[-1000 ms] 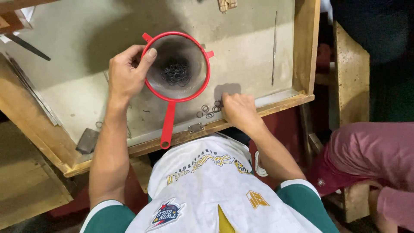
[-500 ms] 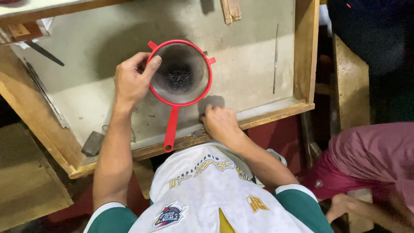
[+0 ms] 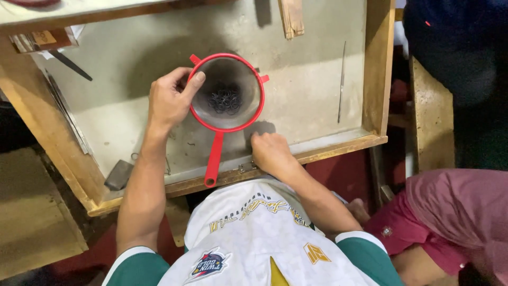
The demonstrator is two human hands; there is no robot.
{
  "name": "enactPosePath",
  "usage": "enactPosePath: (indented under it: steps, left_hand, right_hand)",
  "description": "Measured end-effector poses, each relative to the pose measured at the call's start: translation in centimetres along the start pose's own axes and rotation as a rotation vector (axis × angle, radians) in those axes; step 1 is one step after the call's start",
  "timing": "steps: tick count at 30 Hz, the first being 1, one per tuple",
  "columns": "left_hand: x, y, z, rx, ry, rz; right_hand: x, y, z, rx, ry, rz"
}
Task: Sifting and cleaning small metal rings using a sieve and a brush at a jewelry workbench.
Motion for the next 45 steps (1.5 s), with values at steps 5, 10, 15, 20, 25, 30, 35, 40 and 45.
enactPosePath:
  steps: [5,10,15,20,25,30,35,40,45]
  left_hand:
    - [2.7,-0.5,-0.4,-0.013,0.012,0.035]
    - [3.2,0.4,-0.6,-0.049,0.035,0.038]
    - [3.7,0.7,-0.7,-0.081,0.062,-0.014]
    - [2.5,-0.2,-0.3,-0.045,0.056,0.023]
    - [2.8,-0.7,-0.1,-0.019,0.063,-0.008]
    - [3.2,-0.9,-0.2,-0.02,0.069,-0.013]
    - [2.8,-0.9,-0.2,-0.016,0.056,0.012]
    - [2.9,-0.9,-0.2,-0.012,0.065,0.007]
    - [2.6,-0.6,-0.2,-0.023,0.043,0.025]
  right_hand:
    - [-0.5,-11.2,-2.1,0.046,0.081,0.438]
    - [-4.2,-21.7,-3.6,0.513,-0.216,0.628]
    - [-6.3,-22.7,-2.9,0.636,-0.401,0.408]
    - [-3.7,-18.1,-3.5,0.402,-0.281,0.38]
    - [-1.0,-4.4,-0.8,-0.042,-0.081,0.077]
    - [-1.1,-0.6,-0.3,-0.055,-0.022,-0.056]
    - [-1.6,-0.2,0.0,0.152,-0.139,-0.107]
    - [-0.5,-3.4,-0.7,0.022,-0.082,0.018]
    - [-1.4,-16.1,-2.2,0.175,-0.016,0.583]
Point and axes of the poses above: each hand's wrist, its own z-axis towards the middle knuckle, its own y-axis out of the palm, x = y × z, the point moved 10 cm from there along z, towards the middle knuckle, and after that the axes turned 10 degrees about x, right-handed, at the moved point
